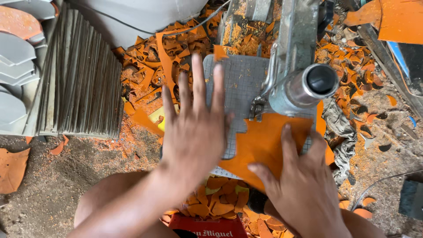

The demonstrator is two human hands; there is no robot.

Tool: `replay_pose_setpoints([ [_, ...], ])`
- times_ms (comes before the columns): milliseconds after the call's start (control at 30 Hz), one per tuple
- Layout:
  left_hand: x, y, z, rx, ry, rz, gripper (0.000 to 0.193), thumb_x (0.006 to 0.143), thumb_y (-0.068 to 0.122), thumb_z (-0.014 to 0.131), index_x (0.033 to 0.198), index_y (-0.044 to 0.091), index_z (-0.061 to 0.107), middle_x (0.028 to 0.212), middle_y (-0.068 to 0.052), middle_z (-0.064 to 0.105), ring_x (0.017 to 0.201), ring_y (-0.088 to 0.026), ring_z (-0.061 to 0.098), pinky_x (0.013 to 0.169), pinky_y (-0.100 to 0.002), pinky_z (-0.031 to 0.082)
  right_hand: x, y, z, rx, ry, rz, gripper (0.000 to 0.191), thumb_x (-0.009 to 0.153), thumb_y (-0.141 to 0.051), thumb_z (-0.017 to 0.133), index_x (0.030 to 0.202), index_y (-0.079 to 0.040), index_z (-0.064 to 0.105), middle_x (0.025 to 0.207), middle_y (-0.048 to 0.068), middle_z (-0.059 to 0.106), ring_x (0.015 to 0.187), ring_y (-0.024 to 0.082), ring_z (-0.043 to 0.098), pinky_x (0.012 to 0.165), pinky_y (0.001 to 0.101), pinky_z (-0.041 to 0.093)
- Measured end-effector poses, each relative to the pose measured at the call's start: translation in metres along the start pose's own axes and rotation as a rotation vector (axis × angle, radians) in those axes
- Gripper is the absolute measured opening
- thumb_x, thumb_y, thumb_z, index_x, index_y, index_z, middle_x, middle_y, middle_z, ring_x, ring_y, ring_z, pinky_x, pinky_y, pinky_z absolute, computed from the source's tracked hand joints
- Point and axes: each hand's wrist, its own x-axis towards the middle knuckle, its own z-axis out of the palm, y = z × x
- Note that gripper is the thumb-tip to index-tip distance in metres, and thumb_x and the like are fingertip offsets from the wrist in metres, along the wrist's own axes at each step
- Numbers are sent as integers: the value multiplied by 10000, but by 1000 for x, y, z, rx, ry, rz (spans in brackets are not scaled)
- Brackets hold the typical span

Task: The person uses a vertical cutting machine to cut shapes from orange rubber sheets. They guide the material under the blade, rotate it to follow curved outlines, and remove cut pieces, leaving scrap on the floor.

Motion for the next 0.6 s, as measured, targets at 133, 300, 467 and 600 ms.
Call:
replay_pose_setpoints([
  [133, -62, 26, 8, -166, -45, 119, 870, 919, 552, 576, 1445, -114, 387, 1560, -355, 315, 1455, -478, 350, 1154, -692, 280, -7, 38, -12, 15, 19, -273, 794, 776, -631, 689, 1397, -144, 602, 1429, 255, 457, 1216, 472, 545, 1019, 502, 481],
  [300, -84, 34, 31, -282, 12, 118, 1099, 771, 658, 601, 1474, -158, 380, 1563, -384, 307, 1465, -506, 314, 1139, -715, 233, 8, 64, -15, 209, 17, -531, 445, 684, -339, 804, 1100, -192, 740, 1463, 48, 571, 1203, 310, 622, 964, 408, 535],
  [467, -84, 38, 21, -179, -158, 159, 978, 822, 623, 611, 1407, -124, 374, 1523, -413, 299, 1417, -573, 293, 1087, -758, 213, 12, 54, -8, 319, -19, -419, 360, 601, -194, 836, 957, -141, 816, 1312, 1, 670, 1011, 246, 659, 827, 371, 572],
  [600, -81, 39, 27, -201, -104, 138, 979, 825, 624, 564, 1450, -105, 375, 1539, -372, 297, 1444, -513, 281, 1124, -707, 193, 16, 50, -5, 318, 29, -472, 343, 658, -217, 829, 994, -153, 813, 1406, 11, 657, 913, 252, 592, 796, 360, 539],
])
